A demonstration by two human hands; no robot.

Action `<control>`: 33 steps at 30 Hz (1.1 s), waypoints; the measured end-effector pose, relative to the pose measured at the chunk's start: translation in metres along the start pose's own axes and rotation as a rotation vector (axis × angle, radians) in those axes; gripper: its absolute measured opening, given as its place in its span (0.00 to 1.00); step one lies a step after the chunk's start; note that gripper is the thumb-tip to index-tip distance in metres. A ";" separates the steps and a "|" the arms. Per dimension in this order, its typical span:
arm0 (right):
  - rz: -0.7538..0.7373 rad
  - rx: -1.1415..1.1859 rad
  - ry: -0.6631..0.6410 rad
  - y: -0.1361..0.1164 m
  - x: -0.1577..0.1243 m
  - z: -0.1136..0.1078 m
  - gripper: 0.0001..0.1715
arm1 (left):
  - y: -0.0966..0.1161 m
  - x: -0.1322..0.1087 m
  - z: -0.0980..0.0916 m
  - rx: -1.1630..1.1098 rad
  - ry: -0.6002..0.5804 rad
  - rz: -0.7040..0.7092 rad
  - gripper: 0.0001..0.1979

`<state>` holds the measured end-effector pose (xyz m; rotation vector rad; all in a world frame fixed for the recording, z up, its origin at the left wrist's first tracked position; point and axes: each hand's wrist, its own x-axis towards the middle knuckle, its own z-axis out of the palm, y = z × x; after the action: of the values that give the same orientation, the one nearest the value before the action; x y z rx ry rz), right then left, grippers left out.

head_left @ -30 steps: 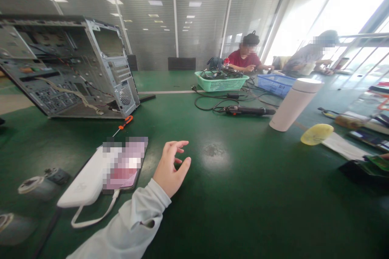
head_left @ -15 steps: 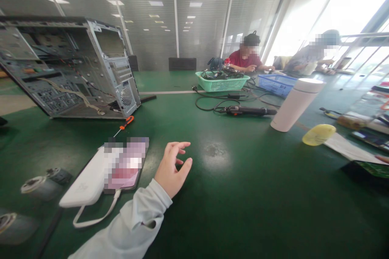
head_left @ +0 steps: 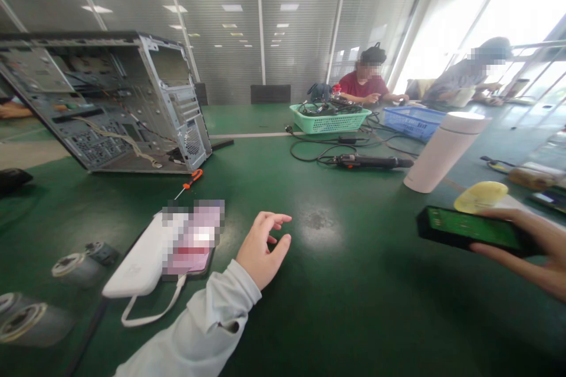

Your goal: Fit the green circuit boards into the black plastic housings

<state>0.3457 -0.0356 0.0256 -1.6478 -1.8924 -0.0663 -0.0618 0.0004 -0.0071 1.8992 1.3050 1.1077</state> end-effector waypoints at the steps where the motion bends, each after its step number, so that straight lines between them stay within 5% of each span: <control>1: -0.075 0.015 -0.061 -0.018 0.006 0.009 0.40 | 0.000 0.000 0.000 0.006 -0.001 0.002 0.13; 2: -0.136 0.042 -0.129 -0.039 0.011 0.019 0.34 | -0.001 0.000 0.000 0.010 0.002 0.007 0.14; 6: -0.337 0.246 -0.069 -0.135 0.021 0.064 0.17 | -0.006 0.002 0.001 -0.022 0.040 -0.004 0.16; 10: -0.339 0.391 -0.151 -0.190 0.023 0.101 0.17 | -0.012 0.004 0.003 -0.136 0.050 -0.051 0.21; 16: -0.363 0.431 -0.107 -0.197 0.025 0.124 0.23 | -0.014 0.006 0.002 -0.165 0.089 -0.125 0.25; 22: -0.283 0.427 -0.168 -0.192 0.020 0.118 0.13 | -0.009 0.005 0.002 -0.195 0.074 -0.152 0.23; 24: -0.151 0.601 -0.222 -0.192 0.022 0.116 0.16 | -0.005 0.004 0.000 -0.207 0.088 -0.145 0.20; 28: 0.346 1.140 -0.526 -0.192 0.025 0.116 0.28 | 0.006 0.004 -0.005 -0.218 0.105 -0.123 0.12; 33: 0.664 1.372 -0.820 -0.196 0.025 0.118 0.29 | 0.010 0.005 -0.008 -0.251 0.144 -0.130 0.18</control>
<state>0.1182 -0.0069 0.0115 -1.1410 -1.0721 1.9176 -0.0634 0.0012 0.0061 1.5559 1.2795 1.2927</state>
